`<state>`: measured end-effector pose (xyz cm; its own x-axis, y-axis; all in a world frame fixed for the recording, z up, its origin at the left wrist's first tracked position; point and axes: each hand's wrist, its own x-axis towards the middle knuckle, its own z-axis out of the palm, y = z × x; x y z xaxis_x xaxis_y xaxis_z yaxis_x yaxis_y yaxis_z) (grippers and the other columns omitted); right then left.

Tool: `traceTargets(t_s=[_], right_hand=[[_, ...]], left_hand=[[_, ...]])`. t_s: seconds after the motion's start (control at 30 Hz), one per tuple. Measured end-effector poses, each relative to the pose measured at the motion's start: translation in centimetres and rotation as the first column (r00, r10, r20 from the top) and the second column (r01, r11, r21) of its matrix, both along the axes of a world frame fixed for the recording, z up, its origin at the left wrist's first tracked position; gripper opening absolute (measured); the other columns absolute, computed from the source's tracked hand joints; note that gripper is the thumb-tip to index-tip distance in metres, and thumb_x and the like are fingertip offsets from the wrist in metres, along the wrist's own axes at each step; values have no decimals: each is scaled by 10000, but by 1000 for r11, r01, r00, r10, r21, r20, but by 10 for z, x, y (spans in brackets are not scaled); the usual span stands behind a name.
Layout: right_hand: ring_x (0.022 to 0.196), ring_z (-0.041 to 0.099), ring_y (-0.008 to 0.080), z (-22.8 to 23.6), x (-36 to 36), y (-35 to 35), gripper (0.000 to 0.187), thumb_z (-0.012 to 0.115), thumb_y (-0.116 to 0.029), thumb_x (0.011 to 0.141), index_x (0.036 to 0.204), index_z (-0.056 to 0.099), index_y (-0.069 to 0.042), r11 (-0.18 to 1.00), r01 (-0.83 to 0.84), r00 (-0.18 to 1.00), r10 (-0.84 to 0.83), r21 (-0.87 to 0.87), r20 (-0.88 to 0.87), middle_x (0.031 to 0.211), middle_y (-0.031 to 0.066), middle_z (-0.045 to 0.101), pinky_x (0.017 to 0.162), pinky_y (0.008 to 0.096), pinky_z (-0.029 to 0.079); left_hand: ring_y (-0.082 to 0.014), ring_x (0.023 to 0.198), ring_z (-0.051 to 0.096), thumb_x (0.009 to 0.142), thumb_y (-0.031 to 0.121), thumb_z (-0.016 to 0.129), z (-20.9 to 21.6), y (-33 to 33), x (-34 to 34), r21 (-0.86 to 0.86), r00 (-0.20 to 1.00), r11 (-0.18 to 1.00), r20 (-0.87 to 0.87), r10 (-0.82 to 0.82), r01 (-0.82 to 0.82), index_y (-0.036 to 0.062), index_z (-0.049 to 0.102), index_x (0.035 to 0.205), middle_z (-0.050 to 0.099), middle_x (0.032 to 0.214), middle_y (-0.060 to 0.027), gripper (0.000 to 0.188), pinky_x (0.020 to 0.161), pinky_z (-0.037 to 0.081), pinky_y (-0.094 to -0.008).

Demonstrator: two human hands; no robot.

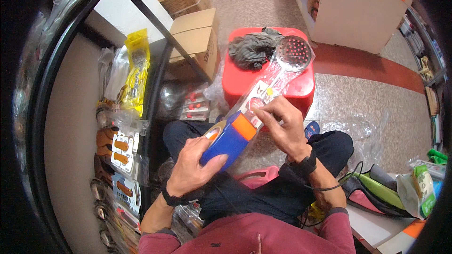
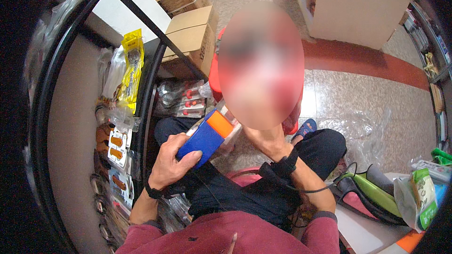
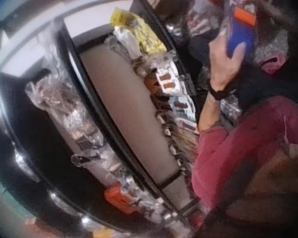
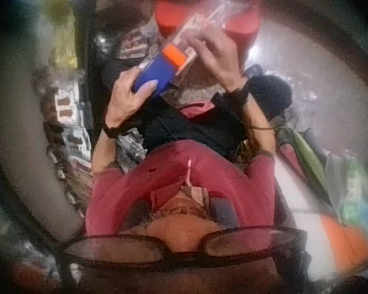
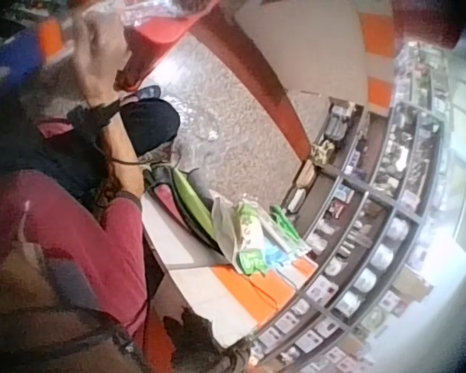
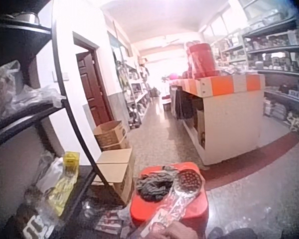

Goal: Wiping and inspecting metal skimmers with a cloth in a storage room.

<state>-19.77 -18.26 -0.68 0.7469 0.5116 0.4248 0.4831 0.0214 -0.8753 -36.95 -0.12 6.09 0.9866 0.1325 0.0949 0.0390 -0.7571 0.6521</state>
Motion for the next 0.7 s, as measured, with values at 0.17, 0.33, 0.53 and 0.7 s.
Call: traceTargets(t_s=[0.17,0.33,0.53,0.7], right_hand=[[693,552,258,7,-15,13,197,739,12,777,962,683,-22,988,149,839,-152,47,523,802,96,599,600,351,447],[723,556,248,42,-26,2,158,720,10,817,952,649,-31,972,74,755,-202,225,624,851,103,610,636,343,458],[816,584,188,31,7,-4,68,658,-23,915,976,636,0,968,175,950,-214,178,229,906,99,621,747,289,475],[903,570,100,33,-1,3,138,638,-79,961,1067,644,10,988,40,983,-11,150,-183,975,42,634,822,250,466]], left_hand=[[-305,700,547,843,248,714,1,-19,5,64,987,990,117,114,-122,-14,627,925,606,790,-154,288,700,434,-392],[-218,691,608,911,256,668,-9,-5,9,277,974,938,140,176,-209,-14,628,886,605,758,-167,274,623,465,-360],[-106,701,564,954,323,627,57,34,9,-197,923,915,93,374,-351,-7,629,989,583,758,-50,332,642,471,-295],[-315,937,676,888,390,596,61,141,65,111,787,787,224,575,-607,-68,615,1137,680,1038,-240,521,856,520,-415]])
